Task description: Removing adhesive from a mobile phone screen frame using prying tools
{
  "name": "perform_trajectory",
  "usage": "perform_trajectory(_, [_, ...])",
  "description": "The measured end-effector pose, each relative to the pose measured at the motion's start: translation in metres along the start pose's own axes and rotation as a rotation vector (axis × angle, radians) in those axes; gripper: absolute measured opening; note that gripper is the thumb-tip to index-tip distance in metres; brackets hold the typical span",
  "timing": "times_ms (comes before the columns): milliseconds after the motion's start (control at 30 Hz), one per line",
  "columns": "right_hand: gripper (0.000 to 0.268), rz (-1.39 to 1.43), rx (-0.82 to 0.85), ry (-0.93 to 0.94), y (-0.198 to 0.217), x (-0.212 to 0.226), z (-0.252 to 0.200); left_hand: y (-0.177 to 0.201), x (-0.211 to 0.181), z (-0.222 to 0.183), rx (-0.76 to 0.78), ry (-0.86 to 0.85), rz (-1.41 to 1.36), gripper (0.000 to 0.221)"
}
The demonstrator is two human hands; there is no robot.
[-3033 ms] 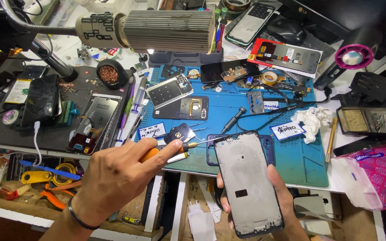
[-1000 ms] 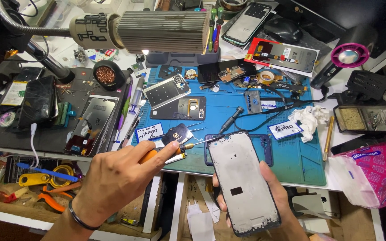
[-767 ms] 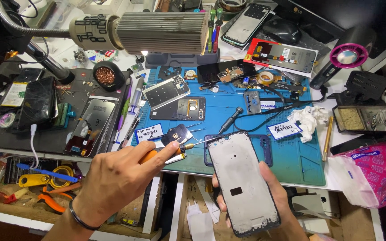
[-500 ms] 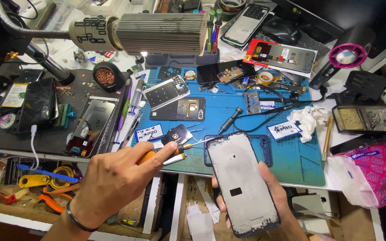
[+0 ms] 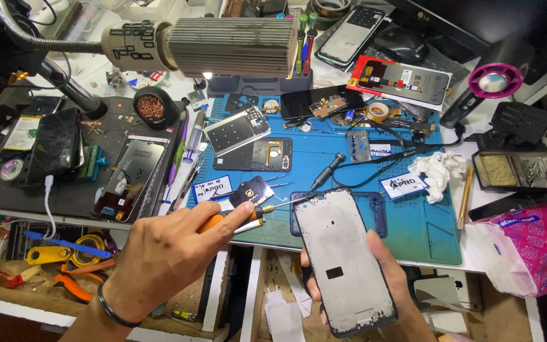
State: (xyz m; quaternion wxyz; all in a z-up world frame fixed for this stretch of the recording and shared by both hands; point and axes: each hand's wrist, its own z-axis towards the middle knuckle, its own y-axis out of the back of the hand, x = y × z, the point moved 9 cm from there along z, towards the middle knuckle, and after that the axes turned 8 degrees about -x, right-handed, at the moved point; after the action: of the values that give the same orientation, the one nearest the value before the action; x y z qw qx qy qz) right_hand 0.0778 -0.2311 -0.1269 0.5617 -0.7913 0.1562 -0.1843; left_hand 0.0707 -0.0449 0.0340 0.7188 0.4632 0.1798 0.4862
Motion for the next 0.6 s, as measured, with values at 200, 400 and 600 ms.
perform_trajectory(200, [0.096,0.004,-0.039,0.001,0.0006,-0.0008,-0.0019,-0.0005,-0.0009,0.0022,0.002,0.011,-0.014,0.042])
perform_trajectory(400, [0.093,-0.005,-0.01,-0.002,0.0,-0.0005,-0.0027,-0.003,0.0022,0.0018,0.024,0.04,0.0,0.044])
perform_trajectory(600, [0.095,-0.042,-0.054,0.008,0.0023,-0.0006,-0.0025,0.0044,0.0021,0.0023,-0.016,0.031,0.002,0.04])
